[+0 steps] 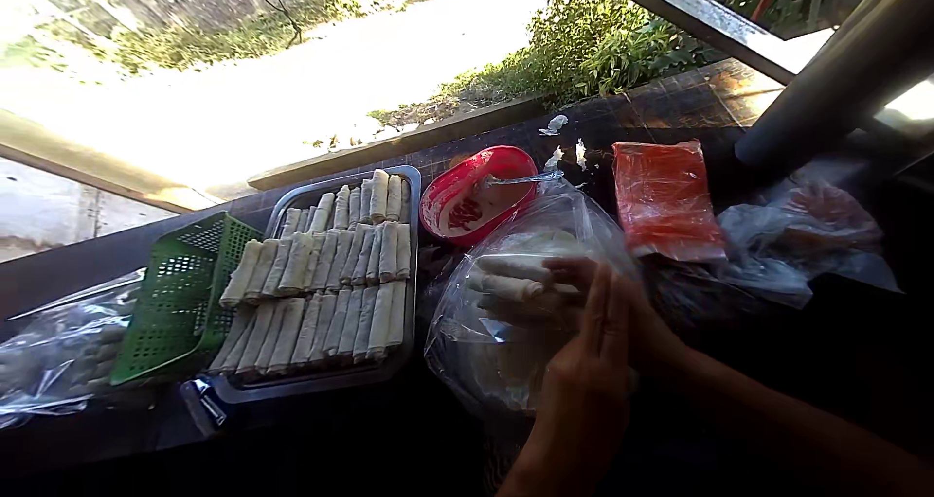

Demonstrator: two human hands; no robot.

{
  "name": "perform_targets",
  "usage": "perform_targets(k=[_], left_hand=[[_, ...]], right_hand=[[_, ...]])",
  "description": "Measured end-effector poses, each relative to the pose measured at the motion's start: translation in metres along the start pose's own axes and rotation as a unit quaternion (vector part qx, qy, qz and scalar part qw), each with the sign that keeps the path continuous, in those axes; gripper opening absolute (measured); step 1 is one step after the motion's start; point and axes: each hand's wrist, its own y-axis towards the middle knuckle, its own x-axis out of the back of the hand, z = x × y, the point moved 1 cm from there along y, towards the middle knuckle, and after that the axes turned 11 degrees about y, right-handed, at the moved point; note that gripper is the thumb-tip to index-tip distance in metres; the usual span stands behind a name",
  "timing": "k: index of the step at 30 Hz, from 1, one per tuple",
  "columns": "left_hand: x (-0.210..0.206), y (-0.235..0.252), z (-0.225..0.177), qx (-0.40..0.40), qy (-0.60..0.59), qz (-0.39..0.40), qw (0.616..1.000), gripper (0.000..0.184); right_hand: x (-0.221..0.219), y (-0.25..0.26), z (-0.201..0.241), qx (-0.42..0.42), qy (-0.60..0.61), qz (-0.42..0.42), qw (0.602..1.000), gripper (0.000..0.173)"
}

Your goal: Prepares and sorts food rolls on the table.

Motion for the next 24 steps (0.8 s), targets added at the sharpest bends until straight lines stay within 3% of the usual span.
perform_targets(k=[2,4,8,10,14,17,21,24], left_hand=[[0.008,-0.006,0.002,0.009,-0.039,-0.01,0.999,0.056],[0.026,-0.013,0.016,0.063,-0.06,-0.064,0.994,0.041],[0.065,-0.021,0.079,0.192,0.076,-0.121,0.971,0.034],[0.068,-0.018,0.104,0.242,0.124,-0.082,0.959,0.038],[0.065,-0.009,0.124,0.29,0.068,0.04,0.954,0.04],[0.064,-0.004,0.123,0.315,0.02,0.089,0.945,0.034],[0.063,-0.004,0.12,0.358,-0.06,0.093,0.927,0.018],[0.061,-0.005,0.118,0.377,-0.069,0.093,0.919,0.015]], right_hand=[[0.001,-0.003,-0.001,0.044,-0.048,0.01,0.998,0.038],[0.006,-0.01,0.002,0.096,-0.092,0.007,0.991,0.041],[0.013,-0.019,-0.003,0.165,-0.206,-0.016,0.965,0.032],[0.011,-0.018,-0.004,0.187,-0.247,-0.014,0.951,0.031],[0.002,-0.008,-0.008,0.238,-0.322,-0.02,0.916,0.041],[-0.002,-0.001,-0.013,0.262,-0.349,-0.023,0.899,0.03],[0.002,-0.001,-0.019,0.254,-0.272,-0.052,0.927,0.019],[0.006,-0.012,-0.009,0.144,-0.059,-0.051,0.987,0.014]])
